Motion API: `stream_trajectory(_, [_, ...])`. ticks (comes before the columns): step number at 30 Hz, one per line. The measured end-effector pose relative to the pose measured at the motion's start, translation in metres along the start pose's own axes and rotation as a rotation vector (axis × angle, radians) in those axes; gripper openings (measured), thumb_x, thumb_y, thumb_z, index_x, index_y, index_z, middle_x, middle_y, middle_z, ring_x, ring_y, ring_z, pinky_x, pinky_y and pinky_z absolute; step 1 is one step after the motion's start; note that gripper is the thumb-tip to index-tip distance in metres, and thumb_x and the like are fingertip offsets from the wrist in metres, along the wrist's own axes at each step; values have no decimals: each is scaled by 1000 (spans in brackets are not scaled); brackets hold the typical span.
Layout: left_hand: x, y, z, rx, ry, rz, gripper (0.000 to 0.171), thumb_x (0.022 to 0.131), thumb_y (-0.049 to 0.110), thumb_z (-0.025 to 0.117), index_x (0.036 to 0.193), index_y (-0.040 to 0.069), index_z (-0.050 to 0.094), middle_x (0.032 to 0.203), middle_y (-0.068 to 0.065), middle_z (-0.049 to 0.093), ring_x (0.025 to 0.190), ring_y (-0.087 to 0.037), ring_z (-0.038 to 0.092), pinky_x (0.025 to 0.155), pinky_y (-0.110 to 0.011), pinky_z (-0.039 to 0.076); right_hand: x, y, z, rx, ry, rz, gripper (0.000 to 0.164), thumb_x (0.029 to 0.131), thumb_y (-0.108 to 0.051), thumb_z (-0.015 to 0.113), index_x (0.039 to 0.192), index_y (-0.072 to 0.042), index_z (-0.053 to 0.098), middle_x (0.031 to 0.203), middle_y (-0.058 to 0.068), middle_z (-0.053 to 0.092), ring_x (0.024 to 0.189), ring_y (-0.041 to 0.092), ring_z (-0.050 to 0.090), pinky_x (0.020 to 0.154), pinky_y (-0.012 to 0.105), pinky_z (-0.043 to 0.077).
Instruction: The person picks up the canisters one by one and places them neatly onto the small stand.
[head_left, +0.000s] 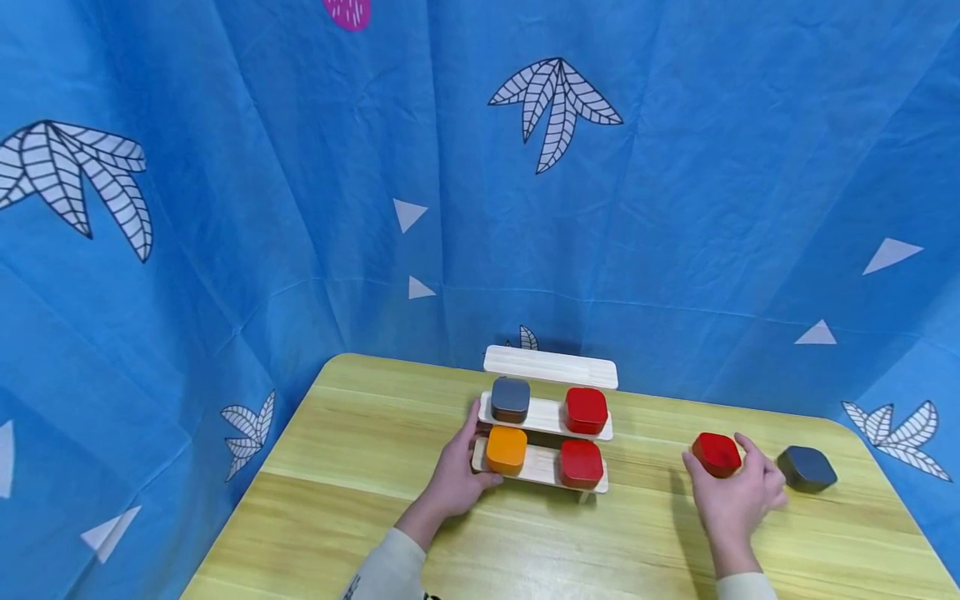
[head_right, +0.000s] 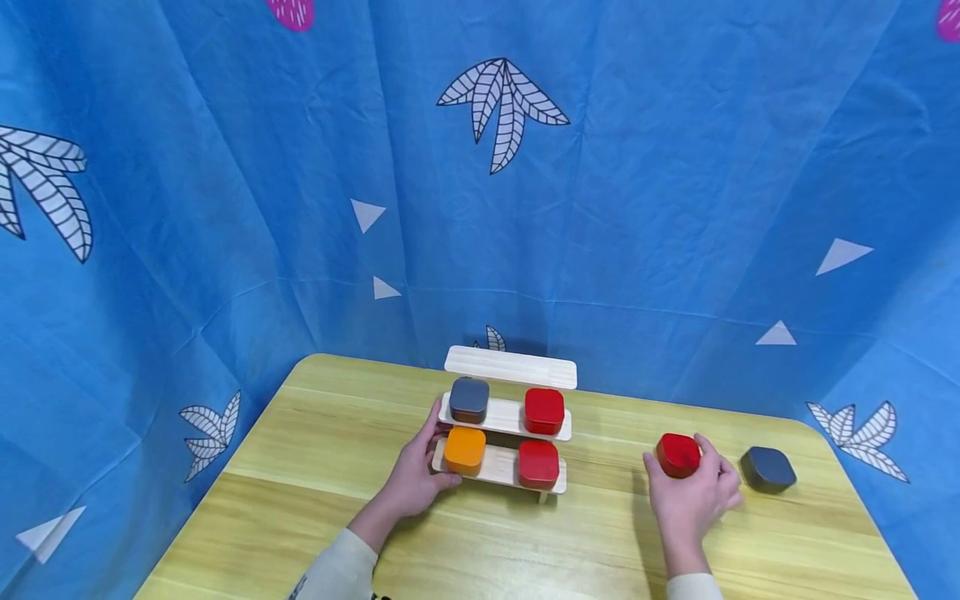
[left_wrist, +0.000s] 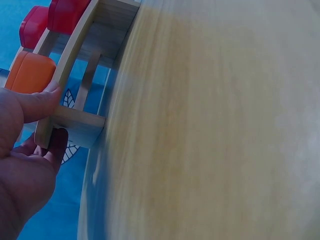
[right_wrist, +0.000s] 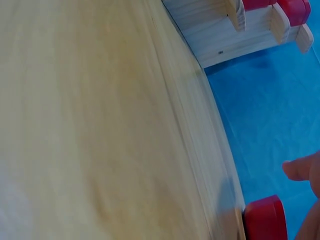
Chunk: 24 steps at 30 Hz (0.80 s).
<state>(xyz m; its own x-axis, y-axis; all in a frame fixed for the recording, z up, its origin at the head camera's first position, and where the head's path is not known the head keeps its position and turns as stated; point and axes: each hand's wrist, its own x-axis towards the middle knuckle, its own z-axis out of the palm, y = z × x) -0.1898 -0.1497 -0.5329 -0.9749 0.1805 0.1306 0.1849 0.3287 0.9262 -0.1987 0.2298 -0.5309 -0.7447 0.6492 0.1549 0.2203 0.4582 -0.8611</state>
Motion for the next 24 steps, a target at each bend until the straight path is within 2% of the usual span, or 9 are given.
stream_trajectory(6, [0, 0, 0, -7, 0, -2, 129, 74, -14, 80, 160, 37, -1, 149, 0, 43, 133, -22, 46, 105, -36, 42, 3, 2, 1, 18, -13, 8, 80, 80, -20, 83, 150, -13, 45, 147, 23, 30, 136, 42, 18, 92, 64, 35])
stream_trajectory(14, [0, 0, 0, -18, 0, -2, 129, 74, -14, 80, 161, 36, -1, 151, -1, 41, 136, -24, 43, 106, -38, 42, 11, 4, 2, -11, -60, 34, 83, 83, -21, 81, 154, -13, 39, 151, 25, 28, 138, 44, 17, 93, 66, 39])
stream_trajectory(24, [0, -1, 1, -32, 2, 2, 129, 73, -15, 80, 161, 36, 1, 150, -3, 42, 132, -26, 46, 101, -36, 46, 20, 6, 5, -37, -114, 43, 83, 84, -19, 79, 154, -11, 36, 147, 29, 28, 136, 48, 20, 91, 68, 42])
